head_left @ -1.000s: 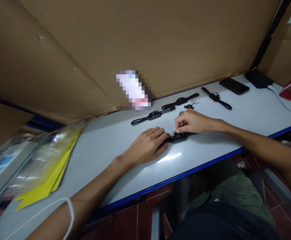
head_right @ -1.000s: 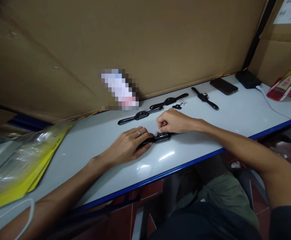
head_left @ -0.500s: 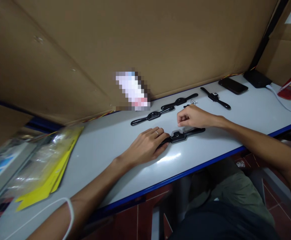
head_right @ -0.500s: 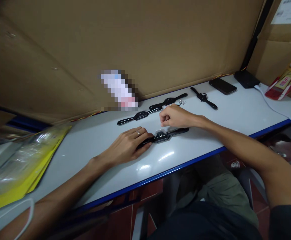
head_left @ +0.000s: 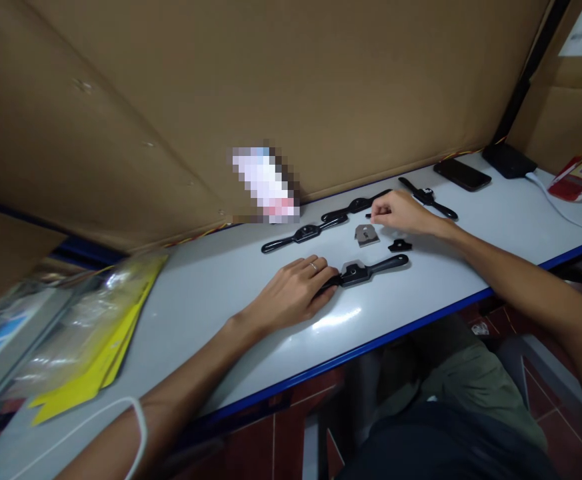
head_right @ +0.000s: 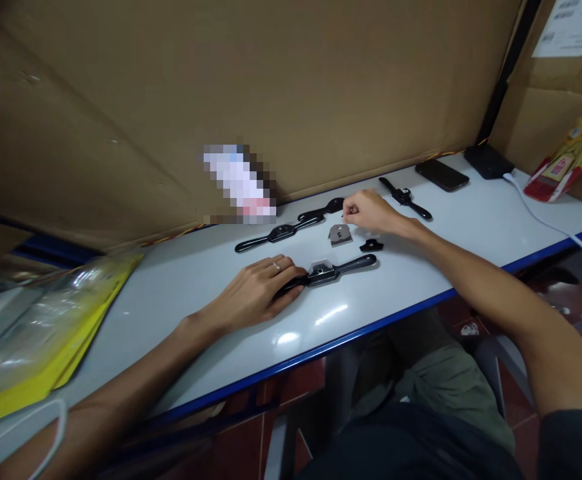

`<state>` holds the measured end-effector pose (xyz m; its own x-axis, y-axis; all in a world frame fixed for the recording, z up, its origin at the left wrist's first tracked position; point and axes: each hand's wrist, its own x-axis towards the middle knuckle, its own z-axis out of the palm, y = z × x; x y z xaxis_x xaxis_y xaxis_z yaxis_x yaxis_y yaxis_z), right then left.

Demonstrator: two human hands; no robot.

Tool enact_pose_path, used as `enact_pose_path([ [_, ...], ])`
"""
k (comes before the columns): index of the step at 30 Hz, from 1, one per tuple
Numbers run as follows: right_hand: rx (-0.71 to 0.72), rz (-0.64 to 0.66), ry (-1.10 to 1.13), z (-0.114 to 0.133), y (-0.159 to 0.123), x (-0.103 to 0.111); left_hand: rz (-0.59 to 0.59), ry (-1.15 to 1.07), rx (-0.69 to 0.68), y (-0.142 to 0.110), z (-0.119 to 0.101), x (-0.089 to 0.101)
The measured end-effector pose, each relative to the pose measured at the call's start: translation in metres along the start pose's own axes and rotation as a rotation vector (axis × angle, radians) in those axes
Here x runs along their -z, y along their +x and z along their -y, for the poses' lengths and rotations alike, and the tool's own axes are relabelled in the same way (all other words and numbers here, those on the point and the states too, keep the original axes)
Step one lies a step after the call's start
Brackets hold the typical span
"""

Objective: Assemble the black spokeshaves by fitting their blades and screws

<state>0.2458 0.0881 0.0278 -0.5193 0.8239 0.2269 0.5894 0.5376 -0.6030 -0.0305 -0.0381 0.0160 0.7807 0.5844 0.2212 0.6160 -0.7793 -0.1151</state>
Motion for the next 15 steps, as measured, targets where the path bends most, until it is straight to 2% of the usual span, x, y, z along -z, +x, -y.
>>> enact_pose_path([
  [8,-0.190,-0.162,-0.310,-0.018,0.001,0.019,0.009,-0.029,0.016,0.000,0.000,0.000],
  [11,-0.238,-0.146,-0.388,-0.022,0.000,0.022,0.005,-0.045,0.023,0.000,-0.001,-0.001],
  [15,-0.223,-0.095,-0.440,-0.029,0.000,0.019,-0.007,-0.035,0.013,0.000,-0.001,-0.001],
])
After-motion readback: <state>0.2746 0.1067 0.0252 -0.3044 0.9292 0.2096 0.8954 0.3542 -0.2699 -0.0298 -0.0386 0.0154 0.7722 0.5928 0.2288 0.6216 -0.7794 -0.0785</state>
